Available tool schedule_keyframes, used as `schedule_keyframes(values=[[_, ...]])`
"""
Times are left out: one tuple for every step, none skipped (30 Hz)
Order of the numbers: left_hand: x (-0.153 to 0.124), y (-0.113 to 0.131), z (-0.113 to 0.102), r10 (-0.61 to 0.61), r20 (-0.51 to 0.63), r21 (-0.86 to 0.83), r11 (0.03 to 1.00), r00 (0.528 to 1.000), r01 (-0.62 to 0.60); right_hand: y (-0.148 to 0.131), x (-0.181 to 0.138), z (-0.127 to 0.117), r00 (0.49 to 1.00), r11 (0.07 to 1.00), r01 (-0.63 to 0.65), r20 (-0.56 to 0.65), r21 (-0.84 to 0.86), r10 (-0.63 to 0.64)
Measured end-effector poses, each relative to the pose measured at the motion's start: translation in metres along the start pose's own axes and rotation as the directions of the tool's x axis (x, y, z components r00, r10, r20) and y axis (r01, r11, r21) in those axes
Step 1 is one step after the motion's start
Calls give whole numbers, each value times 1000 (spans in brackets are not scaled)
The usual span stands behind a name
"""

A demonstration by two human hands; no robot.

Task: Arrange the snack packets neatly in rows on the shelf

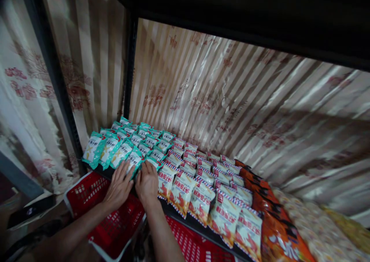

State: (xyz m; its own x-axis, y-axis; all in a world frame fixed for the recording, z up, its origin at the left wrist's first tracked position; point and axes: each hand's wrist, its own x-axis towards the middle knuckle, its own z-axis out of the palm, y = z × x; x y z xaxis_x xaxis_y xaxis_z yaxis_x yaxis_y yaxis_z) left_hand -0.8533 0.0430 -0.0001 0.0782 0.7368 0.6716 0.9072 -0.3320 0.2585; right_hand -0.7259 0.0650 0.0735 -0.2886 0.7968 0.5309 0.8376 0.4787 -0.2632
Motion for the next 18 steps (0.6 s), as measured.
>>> schedule_keyframes(values=[[0, 2, 2, -8, -7, 8, 1000, 1000, 8, 0, 1, -1, 1000, 1000, -1, 15, 3, 1], [0, 4, 4, -17, -13, 15, 1000, 1000, 17, 0, 2, -2, 1000, 1000, 1, 29, 10, -2], [-1, 6, 6, -26, -20, 21, 999, 999, 26, 1, 2, -4, 999, 1000, 9, 44, 19, -10], [-1, 8, 7, -35, -29, 24, 999, 999, 36, 3, 1, -7, 998, 999, 19, 56, 30, -21], [-1, 10, 8, -46, -40, 26, 999, 998, 47, 5, 0, -10, 997, 999, 31, 65, 39, -33], [-1, 13, 8, -57, -52, 26, 998, 997, 58, 9, -2, -13, 997, 998, 40, 68, 44, -43], [-2, 17, 7, -68, -64, 27, 997, 996, 70, 13, -4, -17, 997, 998, 41, 63, 43, -44], [-2, 21, 6, -75, -75, 29, 997, 994, 77, 19, -6, -22, 998, 999, 32, 50, 36, -34], [-2, 26, 4, -73, -83, 33, 997, 994, 76, 25, -8, -27, 999, 1000, 16, 32, 26, -17], [-1, 33, 3, -63, -86, 37, 997, 994, 66, 32, -10, -31, 1000, 1000, -6, 11, 13, 6], [-1, 40, 1, -43, -77, 44, 998, 996, 46, 39, -12, -35, 1000, 1000, -27, -7, 0, 27], [-1, 48, 1, -15, -57, 52, 999, 998, 17, 45, -13, -38, 999, 999, -44, -14, -12, 44], [0, 56, 1, 15, -30, 60, 998, 999, -13, 51, -13, -41, 999, 998, -52, -11, -20, 52], [1, 64, 3, 39, -1, 70, 997, 999, -39, 56, -12, -42, 999, 998, -54, 1, -25, 54], [1, 71, 5, 62, 24, 82, 995, 998, -63, 59, -11, -42, 999, 998, -49, 21, -25, 49], [2, 76, 9, 79, 41, 94, 992, 996, -83, 61, -9, -42, 998, 999, -36, 43, -19, 37], [2, 81, 13, 93, 48, 106, 990, 995, -98, 62, -7, -40, 998, 1000, -18, 65, -6, 19], [3, 84, 17, 99, 50, 117, 988, 994, -104, 63, -5, -39, 997, 1000, -3, 81, 11, 2]])
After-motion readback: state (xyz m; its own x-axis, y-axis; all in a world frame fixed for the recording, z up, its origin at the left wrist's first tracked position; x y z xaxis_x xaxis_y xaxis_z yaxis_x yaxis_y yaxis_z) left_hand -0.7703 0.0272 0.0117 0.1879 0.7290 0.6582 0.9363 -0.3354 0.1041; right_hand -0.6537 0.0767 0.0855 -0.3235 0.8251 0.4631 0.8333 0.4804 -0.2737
